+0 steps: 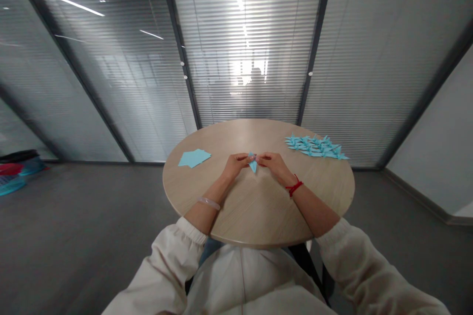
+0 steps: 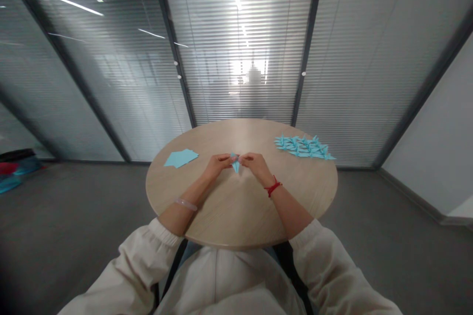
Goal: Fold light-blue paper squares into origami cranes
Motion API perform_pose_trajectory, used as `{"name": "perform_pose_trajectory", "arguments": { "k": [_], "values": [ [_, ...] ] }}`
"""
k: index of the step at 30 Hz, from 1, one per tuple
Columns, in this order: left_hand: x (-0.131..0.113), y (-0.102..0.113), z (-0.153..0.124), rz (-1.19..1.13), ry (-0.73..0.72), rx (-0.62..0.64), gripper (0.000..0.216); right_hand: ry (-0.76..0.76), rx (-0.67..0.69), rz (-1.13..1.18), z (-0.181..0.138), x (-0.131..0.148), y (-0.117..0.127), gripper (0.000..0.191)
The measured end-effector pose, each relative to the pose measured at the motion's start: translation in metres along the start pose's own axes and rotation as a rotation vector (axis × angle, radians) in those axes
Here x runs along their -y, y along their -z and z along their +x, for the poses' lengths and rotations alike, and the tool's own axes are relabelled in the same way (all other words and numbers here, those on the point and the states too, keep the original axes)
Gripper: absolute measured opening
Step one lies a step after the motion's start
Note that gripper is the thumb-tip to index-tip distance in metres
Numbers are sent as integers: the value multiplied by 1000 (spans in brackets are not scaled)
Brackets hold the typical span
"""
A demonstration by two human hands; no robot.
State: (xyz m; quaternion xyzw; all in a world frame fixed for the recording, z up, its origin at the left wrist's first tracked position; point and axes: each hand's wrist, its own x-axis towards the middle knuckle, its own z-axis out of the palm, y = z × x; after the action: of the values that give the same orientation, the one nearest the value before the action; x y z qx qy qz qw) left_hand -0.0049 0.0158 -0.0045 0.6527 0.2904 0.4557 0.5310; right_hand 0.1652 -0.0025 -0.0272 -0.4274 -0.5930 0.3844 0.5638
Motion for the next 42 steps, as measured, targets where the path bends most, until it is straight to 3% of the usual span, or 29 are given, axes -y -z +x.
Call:
{"name": "perform_pose_trajectory", "arguments": {
  "k": [7,12,17,25,38,42],
  "values": [
    [0,-2,-3,92,-54,-75,42,-121,135,11,-7,5,-10,39],
    [-5,-6,-6,123,-48,-58,41,-104,221,13,-9,1,-11,38],
    [-2,-5,-2,115,-43,-107,38,-92,188,-7,-8,1,-10,38],
    [-6,-6,-3,81,-78,-81,29,-69,150,-18,-10,10,-9,27],
    [-12,-7,-5,214,-176,-81,26,5,209,-70,-8,7,-9,30],
    [-8,-7,-2,132,-171,-116,32,26,221,-135,-9,7,-7,33]
  ]
}}
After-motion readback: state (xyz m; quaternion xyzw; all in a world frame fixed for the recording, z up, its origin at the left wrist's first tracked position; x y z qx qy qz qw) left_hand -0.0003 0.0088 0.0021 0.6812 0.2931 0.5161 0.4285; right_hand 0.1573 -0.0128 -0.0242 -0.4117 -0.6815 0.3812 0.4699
